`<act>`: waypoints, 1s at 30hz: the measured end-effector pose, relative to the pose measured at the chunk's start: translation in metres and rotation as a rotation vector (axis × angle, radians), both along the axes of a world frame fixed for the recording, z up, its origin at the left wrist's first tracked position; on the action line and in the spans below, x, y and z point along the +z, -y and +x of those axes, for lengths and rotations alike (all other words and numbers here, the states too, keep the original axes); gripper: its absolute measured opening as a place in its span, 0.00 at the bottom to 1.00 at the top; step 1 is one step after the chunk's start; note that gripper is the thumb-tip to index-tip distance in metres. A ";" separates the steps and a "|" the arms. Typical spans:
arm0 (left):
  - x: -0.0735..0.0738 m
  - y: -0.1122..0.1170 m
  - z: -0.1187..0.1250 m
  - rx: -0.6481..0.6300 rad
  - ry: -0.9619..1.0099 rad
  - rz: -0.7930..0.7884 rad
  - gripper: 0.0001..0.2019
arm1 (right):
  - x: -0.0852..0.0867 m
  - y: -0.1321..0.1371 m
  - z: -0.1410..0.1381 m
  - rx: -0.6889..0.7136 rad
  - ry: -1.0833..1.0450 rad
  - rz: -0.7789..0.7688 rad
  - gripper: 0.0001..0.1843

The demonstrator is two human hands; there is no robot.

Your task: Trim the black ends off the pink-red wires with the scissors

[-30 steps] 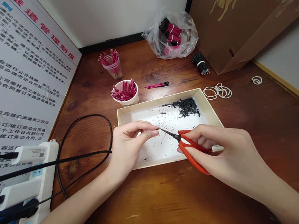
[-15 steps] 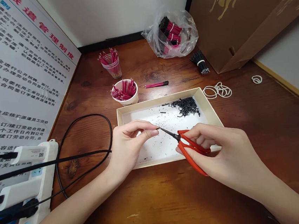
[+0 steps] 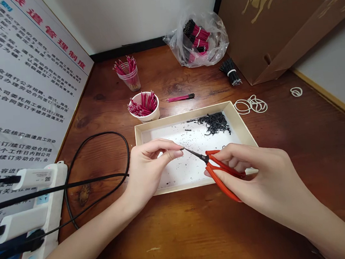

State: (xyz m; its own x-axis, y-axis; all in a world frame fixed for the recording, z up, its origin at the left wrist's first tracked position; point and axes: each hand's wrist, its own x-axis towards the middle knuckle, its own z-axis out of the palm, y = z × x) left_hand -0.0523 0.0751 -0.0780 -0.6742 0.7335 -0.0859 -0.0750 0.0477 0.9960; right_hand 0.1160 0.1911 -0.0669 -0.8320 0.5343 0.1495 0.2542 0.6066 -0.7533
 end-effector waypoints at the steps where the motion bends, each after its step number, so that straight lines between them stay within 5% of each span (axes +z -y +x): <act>1: 0.000 0.000 0.000 0.000 -0.001 -0.001 0.10 | 0.000 0.000 0.000 -0.004 0.006 0.000 0.07; 30: 0.001 0.002 0.001 0.011 -0.006 -0.016 0.08 | 0.001 0.003 -0.002 -0.033 0.013 -0.015 0.07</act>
